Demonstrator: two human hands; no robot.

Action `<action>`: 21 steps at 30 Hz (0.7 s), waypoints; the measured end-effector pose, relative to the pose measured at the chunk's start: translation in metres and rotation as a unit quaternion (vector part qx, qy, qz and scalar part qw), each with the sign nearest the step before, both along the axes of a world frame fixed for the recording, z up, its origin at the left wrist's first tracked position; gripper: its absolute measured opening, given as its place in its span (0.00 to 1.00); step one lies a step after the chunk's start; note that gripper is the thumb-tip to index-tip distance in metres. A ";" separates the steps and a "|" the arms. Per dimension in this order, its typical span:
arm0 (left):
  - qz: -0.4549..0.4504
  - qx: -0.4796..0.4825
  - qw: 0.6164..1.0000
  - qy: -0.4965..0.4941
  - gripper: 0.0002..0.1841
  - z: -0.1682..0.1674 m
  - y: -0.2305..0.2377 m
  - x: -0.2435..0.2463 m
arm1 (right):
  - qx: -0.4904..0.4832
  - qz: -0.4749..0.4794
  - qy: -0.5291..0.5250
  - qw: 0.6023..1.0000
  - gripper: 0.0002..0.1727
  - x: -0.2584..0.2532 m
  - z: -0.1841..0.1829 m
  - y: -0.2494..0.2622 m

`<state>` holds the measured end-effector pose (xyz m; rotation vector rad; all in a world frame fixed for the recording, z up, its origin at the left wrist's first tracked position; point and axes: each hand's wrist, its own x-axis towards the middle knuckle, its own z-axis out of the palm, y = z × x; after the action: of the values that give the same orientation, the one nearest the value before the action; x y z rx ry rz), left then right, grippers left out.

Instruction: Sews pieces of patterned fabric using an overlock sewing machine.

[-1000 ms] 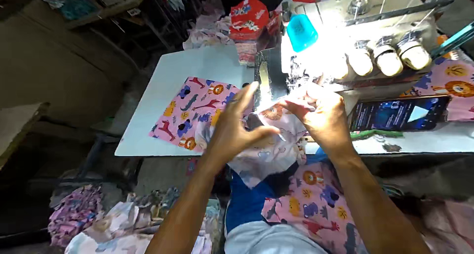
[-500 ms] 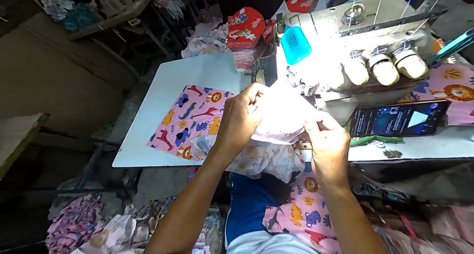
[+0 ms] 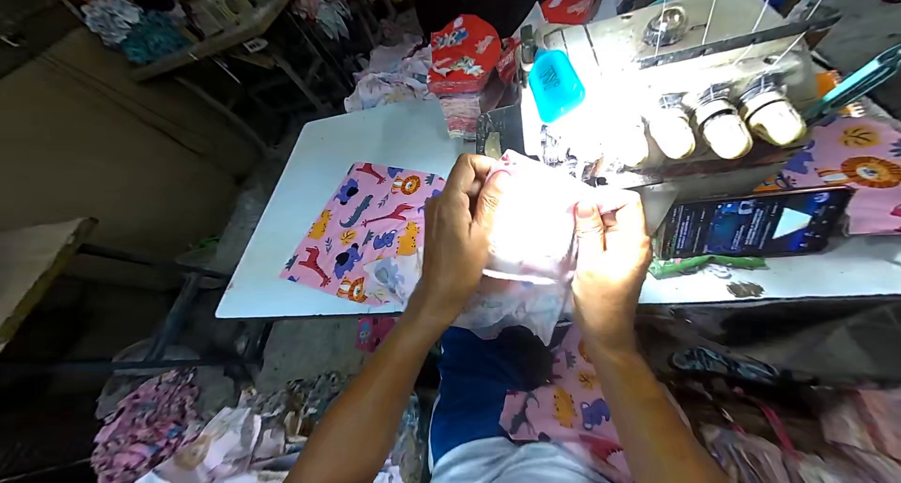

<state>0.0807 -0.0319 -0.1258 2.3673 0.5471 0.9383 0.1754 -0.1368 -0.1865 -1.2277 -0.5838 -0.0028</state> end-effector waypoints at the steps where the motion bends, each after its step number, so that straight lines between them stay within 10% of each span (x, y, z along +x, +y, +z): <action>1: 0.007 0.010 1.000 -0.008 0.09 -0.004 -0.002 -0.001 | -0.002 -0.012 -0.016 1.000 0.05 -0.002 -0.001 0.003; 21: -0.052 -0.075 0.996 0.024 0.07 0.013 0.041 -0.014 | -0.046 0.012 -0.073 0.996 0.08 0.016 0.001 -0.002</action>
<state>0.0662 0.0095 -0.1123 2.2640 0.4912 0.7688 0.1916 -0.1386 -0.1851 -1.3178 -0.7335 -0.0452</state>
